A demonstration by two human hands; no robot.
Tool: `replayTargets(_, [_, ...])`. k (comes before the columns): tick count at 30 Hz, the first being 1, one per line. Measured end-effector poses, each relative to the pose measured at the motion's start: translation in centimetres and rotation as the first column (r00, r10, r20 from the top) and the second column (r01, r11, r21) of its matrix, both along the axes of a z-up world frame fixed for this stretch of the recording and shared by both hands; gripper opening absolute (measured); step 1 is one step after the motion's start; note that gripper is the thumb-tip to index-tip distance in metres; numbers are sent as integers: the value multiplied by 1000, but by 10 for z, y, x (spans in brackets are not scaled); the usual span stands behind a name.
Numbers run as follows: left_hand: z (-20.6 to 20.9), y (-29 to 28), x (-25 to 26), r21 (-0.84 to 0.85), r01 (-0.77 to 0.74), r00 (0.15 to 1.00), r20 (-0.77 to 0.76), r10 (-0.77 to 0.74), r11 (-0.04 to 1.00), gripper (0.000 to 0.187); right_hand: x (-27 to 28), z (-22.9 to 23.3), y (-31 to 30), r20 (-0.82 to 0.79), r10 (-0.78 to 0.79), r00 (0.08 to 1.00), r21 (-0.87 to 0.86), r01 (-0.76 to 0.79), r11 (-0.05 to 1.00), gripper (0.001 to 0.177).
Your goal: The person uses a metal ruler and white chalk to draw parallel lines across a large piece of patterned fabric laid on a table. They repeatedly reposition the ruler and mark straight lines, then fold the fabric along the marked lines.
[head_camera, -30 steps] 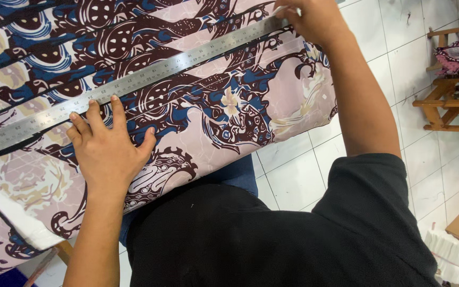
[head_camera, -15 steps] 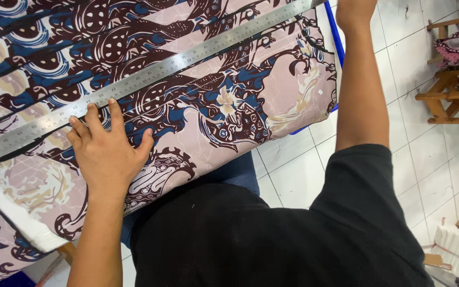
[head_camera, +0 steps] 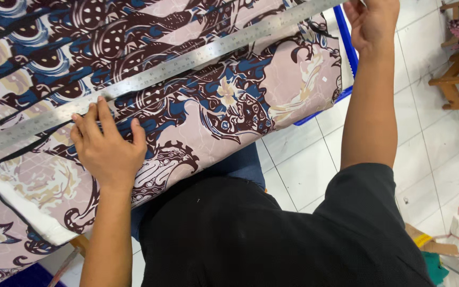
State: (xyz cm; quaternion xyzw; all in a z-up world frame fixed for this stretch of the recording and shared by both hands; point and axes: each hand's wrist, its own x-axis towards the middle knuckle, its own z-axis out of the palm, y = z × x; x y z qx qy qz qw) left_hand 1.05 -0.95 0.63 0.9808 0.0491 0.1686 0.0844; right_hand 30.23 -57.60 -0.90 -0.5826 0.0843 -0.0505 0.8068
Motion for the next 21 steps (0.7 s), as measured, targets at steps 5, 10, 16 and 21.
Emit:
replayTargets(5, [-2, 0, -1, -11, 6, 1000, 8, -6, 1000, 58, -41, 16, 11, -70, 2, 998, 0, -2, 1000, 6])
replayTargets(10, [0, -1, -1, -2, 1, 1000, 3, -1, 1000, 56, -52, -2, 1, -111, 8, 994, 38, -3, 999, 12])
replayTargets(16, [-2, 0, -1, -22, -12, 1000, 1, 12, 1000, 54, -42, -32, -30, -16, 97, 995, 143, -93, 985, 13])
replayTargets(21, [-2, 4, -2, -37, -25, 999, -22, 24, 999, 56, -35, -38, -45, -97, 90, 991, 133, -77, 988, 5])
